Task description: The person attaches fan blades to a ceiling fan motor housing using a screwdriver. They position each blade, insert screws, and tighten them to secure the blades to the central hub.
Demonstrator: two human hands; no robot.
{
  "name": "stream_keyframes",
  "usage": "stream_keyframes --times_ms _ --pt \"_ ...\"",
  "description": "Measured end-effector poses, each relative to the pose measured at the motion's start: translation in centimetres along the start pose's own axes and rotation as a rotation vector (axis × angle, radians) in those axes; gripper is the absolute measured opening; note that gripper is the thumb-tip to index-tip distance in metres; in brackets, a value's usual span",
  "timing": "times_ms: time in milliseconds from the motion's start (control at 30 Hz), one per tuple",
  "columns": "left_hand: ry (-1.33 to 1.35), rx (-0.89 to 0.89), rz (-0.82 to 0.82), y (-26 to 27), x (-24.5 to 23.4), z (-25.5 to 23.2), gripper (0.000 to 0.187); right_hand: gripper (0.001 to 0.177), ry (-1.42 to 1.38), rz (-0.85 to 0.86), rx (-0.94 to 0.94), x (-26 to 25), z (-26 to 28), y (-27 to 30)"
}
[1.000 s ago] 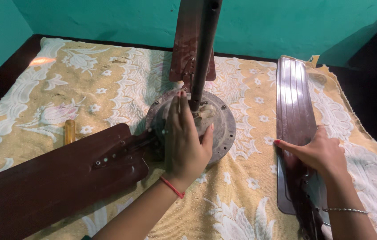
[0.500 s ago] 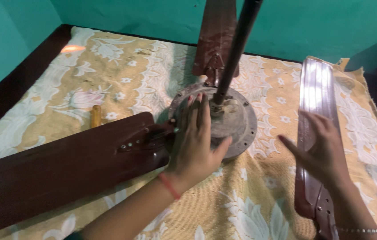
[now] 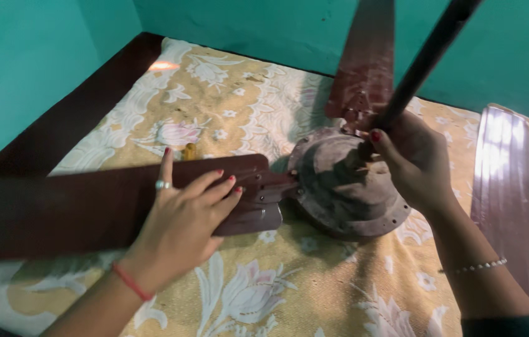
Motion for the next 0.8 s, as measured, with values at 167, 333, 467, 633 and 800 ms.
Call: stream_keyframes --times_ms 167,333,467,633,800 --pt "0.048 -0.016 -0.068 -2.4 0.2 4.2 0.056 0.021 -0.053 -0.027 -0.062 0.6 -0.2 0.6" --pt "0.058 -0.100 -0.230 -2.3 2.6 6.4 0.033 0.022 -0.040 -0.063 -0.022 0.9 -0.1 0.2" --pt "0.208 -0.142 -0.090 -2.3 7.1 6.3 0.012 0.024 -0.037 -0.075 -0.018 1.1 0.0 0.5" --pt "0.112 0.205 -0.155 -0.9 8.9 2.1 0.040 0.018 0.162 -0.073 -0.092 2.2 -0.1 0.4" --pt "-0.096 0.209 -0.040 -0.3 8.5 0.7 0.031 0.008 0.165 -0.127 -0.157 3.5 -0.2 0.0"
Point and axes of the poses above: each hand's wrist, its own y-axis away from the middle knuckle, its own x-axis out of the palm, z = x × y, the point moved 5 cm from there along -y, towards the middle knuckle, and after that the axes turned 14 degrees about z, right-handed, at the moved point
